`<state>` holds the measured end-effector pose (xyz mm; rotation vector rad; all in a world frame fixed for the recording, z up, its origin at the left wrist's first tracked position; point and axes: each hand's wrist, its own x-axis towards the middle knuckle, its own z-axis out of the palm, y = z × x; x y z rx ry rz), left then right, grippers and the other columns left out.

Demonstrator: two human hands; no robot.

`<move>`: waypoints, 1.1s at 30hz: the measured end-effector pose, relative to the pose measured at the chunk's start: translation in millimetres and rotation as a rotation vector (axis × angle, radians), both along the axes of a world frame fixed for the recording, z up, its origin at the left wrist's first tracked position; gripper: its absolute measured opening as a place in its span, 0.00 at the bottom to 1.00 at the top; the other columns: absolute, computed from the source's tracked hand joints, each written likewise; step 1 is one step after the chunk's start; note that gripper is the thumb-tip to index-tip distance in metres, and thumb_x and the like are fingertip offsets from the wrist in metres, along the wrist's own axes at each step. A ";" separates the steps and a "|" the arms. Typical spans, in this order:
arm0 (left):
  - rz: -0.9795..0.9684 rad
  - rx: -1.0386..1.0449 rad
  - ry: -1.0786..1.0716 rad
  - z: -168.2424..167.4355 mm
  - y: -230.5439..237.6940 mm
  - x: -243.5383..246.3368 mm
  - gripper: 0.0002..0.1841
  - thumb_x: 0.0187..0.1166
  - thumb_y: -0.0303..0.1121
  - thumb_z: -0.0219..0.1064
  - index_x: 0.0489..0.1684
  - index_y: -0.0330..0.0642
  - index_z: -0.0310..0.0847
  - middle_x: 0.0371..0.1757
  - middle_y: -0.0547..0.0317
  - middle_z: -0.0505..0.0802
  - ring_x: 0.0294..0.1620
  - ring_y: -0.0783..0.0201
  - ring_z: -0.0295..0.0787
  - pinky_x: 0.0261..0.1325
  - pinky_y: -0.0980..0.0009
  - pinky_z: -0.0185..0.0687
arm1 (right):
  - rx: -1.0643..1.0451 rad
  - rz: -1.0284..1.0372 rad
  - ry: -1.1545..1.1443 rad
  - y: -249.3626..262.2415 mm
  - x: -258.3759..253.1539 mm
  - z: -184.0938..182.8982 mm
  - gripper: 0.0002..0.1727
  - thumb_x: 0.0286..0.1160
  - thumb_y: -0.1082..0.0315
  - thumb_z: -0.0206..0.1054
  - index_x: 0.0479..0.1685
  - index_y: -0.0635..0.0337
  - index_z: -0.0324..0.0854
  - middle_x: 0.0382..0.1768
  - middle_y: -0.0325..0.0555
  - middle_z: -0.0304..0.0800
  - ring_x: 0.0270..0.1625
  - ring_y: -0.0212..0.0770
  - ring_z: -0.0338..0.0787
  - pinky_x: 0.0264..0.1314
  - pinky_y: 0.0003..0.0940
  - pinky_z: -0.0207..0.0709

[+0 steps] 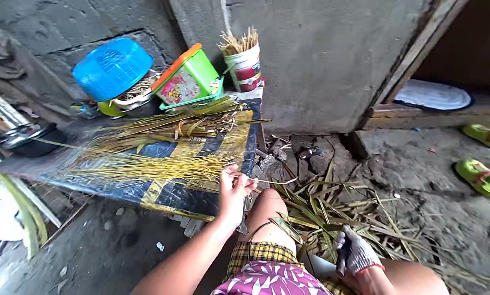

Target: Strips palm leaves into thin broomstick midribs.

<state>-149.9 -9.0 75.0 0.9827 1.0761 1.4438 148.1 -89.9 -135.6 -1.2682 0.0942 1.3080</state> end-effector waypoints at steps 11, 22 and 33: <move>0.476 -0.358 0.285 -26.6 102.0 -125.6 0.45 0.87 0.34 0.65 0.96 0.44 0.32 0.89 0.32 0.60 0.77 0.47 0.75 0.71 0.57 0.79 | 0.031 0.012 0.006 -6.1 -0.7 -1.6 0.18 0.93 0.55 0.50 0.31 0.51 0.72 0.12 0.32 0.72 0.10 0.27 0.74 0.11 0.22 0.72; 0.483 -0.199 0.370 7.0 123.1 -64.4 0.47 0.84 0.45 0.69 0.98 0.55 0.37 0.95 0.33 0.40 0.94 0.37 0.42 0.86 0.38 0.55 | -0.029 0.038 -0.016 -0.7 -3.7 -1.5 0.18 0.92 0.55 0.52 0.31 0.53 0.72 0.11 0.33 0.72 0.09 0.28 0.74 0.11 0.23 0.72; 0.281 0.201 0.585 1.4 173.1 -52.0 0.30 0.88 0.34 0.59 0.88 0.37 0.57 0.88 0.40 0.66 0.84 0.50 0.70 0.81 0.54 0.69 | -0.060 0.074 -0.019 9.3 -5.2 -1.2 0.20 0.92 0.53 0.54 0.31 0.54 0.74 0.13 0.35 0.73 0.11 0.29 0.74 0.12 0.24 0.73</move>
